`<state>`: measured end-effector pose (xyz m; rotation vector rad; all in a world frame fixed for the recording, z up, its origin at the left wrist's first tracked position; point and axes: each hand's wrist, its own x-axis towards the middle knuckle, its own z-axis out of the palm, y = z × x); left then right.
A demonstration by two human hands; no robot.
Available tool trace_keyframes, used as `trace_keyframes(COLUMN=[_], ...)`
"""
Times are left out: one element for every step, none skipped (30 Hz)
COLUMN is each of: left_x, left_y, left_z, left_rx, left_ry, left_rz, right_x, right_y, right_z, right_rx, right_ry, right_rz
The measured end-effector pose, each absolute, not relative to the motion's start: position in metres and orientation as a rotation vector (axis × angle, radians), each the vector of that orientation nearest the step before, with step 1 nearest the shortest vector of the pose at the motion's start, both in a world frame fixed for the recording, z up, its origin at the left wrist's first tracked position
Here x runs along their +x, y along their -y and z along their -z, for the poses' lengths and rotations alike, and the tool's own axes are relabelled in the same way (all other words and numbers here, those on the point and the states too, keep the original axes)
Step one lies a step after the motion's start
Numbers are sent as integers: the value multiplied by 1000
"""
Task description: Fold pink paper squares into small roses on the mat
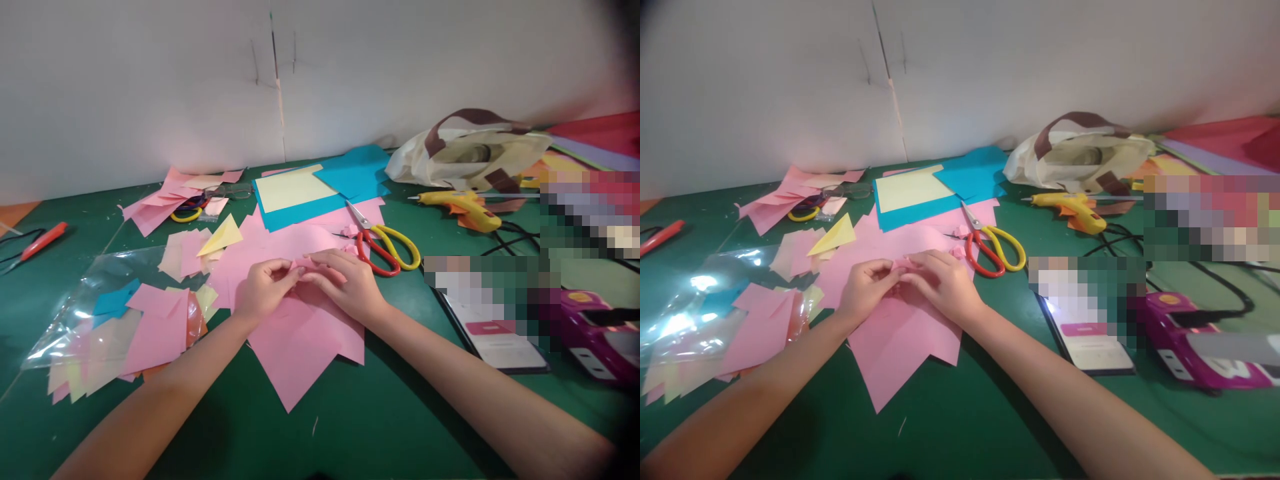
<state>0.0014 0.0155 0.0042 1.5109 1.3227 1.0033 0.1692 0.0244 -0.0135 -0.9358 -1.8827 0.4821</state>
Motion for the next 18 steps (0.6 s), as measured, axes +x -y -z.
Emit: trace_keyframes(left_x=[1, 0, -1, -1, -2, -2, -3, -3, -4, -4, -5, -5, -5, -5, -5, -5, -5, -4], left_y=[-16, -16, -17, -17, -17, -17, -17, -18, -18, -18, -19, -19, -20, -20, -20, -20, -20, -20], left_z=[-3, -3, -2, -2, -2, -2, -2, -2, -2, -2, -1, 0, 1, 1, 2, 2, 2, 2], left_rx=[1494, 1483, 1474, 1469, 1467, 1467, 1468, 1468, 1464, 1453, 1439, 1424, 1412, 1405, 1403, 1404, 1407, 1410], left_ry=[-1287, -1251, -1212, -1175, -1140, -1109, -1084, -1067, -1054, -1045, -1041, -1040, -1042, -1047, -1055, -1069, -1082, -1096], left_rz=[-999, -998, -998, -998, -996, -993, -992, -998, -1008, -1019, -1030, -1041, -1049, -1055, -1061, -1066, -1071, -1075], right_x=[169, 169, 170, 170, 170, 171, 171, 171, 171, 172, 172, 172, 172, 172, 172, 172, 172, 172], right_y=[-24, -23, -23, -22, -22, -22, -22, -22, -23, -23, -24, -24, -25, -25, -26, -26, -26, -26], right_z=[14, 14, 15, 15, 16, 16, 17, 17, 18, 19, 19, 20, 21, 22, 22, 23, 23, 23], right_rx=[-904, -870, -836, -807, -787, -775, -761, -745, -731, -717, -707, -701, -699, -701, -700, -699, -700, -702], right_ry=[1883, 1884, 1885, 1884, 1883, 1884, 1886, 1889, 1894, 1901, 1908, 1915, 1926, 1937, 1947, 1953, 1955, 1949], right_rz=[-463, -440, -413, -380, -348, -316, -283, -258, -240, -226, -215, -207, -206, -205, -204, -204, -204, -203])
